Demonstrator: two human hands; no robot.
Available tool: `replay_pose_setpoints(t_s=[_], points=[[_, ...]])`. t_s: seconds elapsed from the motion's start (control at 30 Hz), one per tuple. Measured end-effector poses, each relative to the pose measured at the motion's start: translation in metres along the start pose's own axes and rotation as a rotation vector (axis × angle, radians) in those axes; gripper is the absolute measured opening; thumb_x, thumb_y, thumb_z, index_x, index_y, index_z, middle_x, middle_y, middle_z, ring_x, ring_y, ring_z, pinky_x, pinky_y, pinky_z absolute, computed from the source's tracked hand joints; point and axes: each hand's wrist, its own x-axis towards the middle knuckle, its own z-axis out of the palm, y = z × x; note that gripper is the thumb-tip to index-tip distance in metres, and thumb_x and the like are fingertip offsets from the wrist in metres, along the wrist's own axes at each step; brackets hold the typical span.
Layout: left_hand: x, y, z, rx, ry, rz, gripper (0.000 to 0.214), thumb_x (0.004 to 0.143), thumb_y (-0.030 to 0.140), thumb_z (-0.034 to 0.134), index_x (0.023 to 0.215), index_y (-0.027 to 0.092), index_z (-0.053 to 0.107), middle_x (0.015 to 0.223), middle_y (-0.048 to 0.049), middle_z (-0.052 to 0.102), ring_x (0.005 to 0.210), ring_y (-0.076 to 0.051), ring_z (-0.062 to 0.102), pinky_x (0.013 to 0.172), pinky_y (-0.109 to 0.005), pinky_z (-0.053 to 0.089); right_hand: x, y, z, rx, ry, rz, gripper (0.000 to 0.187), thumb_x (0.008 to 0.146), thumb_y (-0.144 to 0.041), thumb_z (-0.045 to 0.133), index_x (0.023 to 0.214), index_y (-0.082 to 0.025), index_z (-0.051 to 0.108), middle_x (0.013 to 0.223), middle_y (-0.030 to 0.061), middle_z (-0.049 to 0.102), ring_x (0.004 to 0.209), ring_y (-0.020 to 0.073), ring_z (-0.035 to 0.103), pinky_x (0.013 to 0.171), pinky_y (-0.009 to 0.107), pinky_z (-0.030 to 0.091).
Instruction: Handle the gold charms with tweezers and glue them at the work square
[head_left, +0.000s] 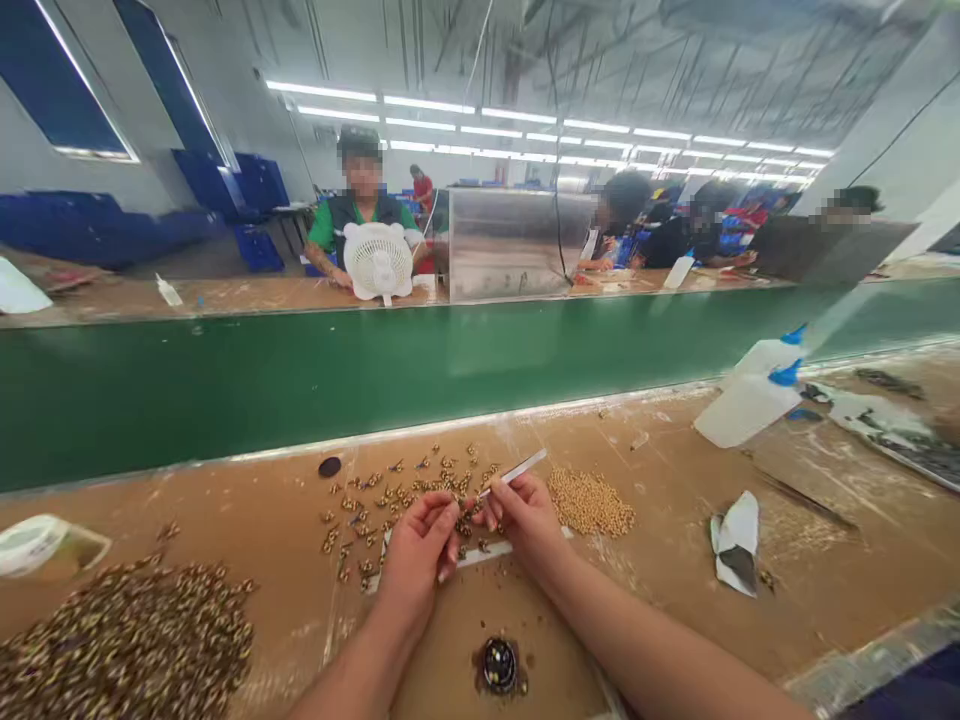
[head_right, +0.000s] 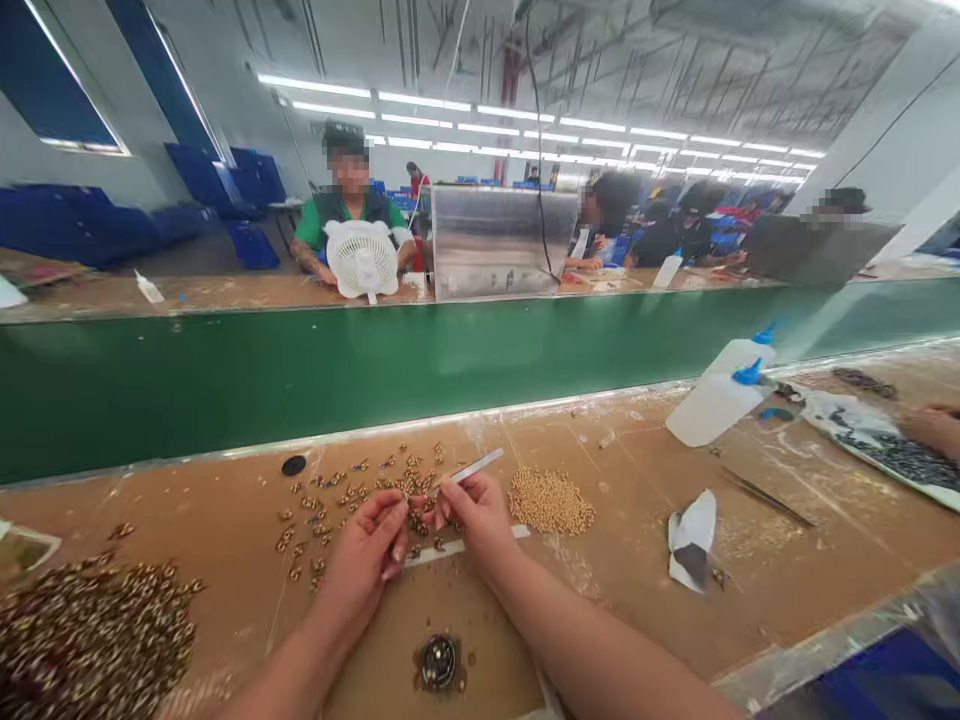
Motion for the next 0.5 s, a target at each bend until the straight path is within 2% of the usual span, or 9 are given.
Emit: replay_pose_setpoints(t_s=[0.37, 0.5], points=[[-0.0029, 0.0041, 0.0032, 0.026, -0.063, -0.081, 0.062, 0.065, 0.059, 0.098, 0.098, 0.017, 0.068, 0.045, 0.0098, 0.054, 0.034, -0.003, 0.031, 0.036, -0.014, 0.02, -0.0067, -0.0035, -0.0019, -0.183, -0.03, -0.052, 0.037, 0.091, -0.05, 0.083, 0.076, -0.019, 0.071, 0.056, -0.0032, 0.063, 0.049, 0.0125, 0.06, 0.058, 0.027, 0.054], [-0.0029, 0.0062, 0.0034, 0.014, -0.065, -0.098, 0.061, 0.065, 0.057, 0.098, 0.099, 0.017, 0.067, 0.042, 0.0104, 0.051, 0.034, -0.003, 0.029, 0.036, -0.014, 0.019, -0.0079, -0.0038, -0.0012, -0.166, -0.024, -0.057, 0.032, 0.091, -0.048, 0.083, 0.083, -0.02, 0.073, 0.055, -0.0048, 0.063, 0.049, 0.0129, 0.061, 0.061, 0.029, 0.058]])
